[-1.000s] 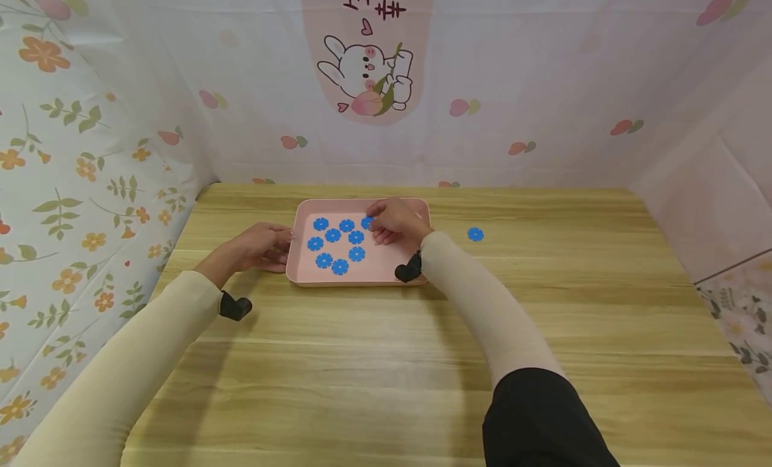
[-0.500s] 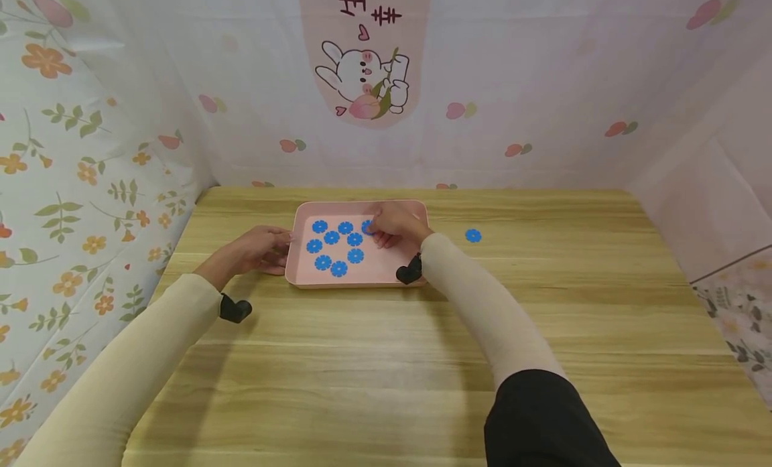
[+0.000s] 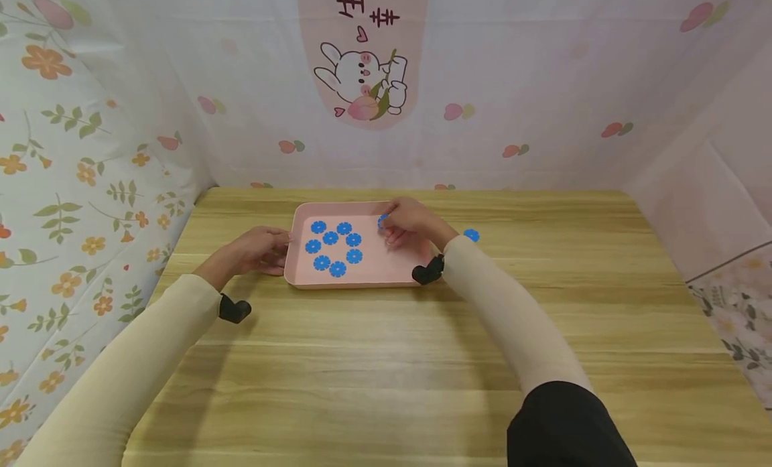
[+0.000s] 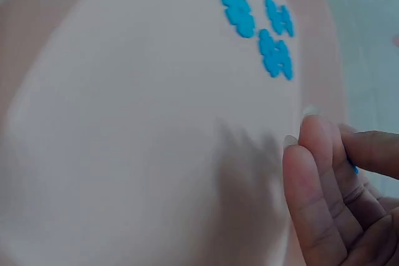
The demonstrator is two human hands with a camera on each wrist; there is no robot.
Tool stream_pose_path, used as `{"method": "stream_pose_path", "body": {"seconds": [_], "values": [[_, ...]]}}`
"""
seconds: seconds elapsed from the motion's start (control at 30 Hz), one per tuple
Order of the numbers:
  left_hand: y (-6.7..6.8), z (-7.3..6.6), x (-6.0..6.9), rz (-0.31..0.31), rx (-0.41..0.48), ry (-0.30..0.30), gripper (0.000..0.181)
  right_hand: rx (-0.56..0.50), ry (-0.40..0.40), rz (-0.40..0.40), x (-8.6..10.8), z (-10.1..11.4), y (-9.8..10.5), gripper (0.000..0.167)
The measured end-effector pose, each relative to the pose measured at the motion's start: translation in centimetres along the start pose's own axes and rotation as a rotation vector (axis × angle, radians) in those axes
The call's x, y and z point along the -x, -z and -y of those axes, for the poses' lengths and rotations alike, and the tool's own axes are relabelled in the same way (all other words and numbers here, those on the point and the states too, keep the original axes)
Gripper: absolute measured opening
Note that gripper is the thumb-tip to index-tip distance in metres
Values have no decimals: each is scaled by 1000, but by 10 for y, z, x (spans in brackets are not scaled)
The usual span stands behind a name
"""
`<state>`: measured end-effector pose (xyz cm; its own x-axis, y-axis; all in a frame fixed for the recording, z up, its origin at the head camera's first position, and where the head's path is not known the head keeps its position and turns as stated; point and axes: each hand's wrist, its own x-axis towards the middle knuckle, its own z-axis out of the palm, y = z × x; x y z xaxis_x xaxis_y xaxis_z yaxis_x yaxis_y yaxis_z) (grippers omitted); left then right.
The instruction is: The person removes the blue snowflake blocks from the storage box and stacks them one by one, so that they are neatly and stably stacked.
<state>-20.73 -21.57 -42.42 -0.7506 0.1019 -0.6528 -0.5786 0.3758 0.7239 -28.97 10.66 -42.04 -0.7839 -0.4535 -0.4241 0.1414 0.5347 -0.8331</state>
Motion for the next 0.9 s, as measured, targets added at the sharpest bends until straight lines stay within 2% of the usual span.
{"method": "stream_pose_path", "body": {"seconds": [0.17,0.27,0.53,0.7,0.9], "values": [[0,0,-2,3,3,-3,47,-77,65,-28,19,-8,17,29],[1,1,-3,5,5,-4,48,-111,69,-38,29,-14,27,33],[0,3,-2,1,7,-1,49,-143,-4,-109,42,-35,47,40],[0,3,-2,5,11,-5,50,-224,-41,-143,48,-50,58,43],[0,1,0,4,8,-7,49,-317,-45,-147,59,-61,70,42]]}}
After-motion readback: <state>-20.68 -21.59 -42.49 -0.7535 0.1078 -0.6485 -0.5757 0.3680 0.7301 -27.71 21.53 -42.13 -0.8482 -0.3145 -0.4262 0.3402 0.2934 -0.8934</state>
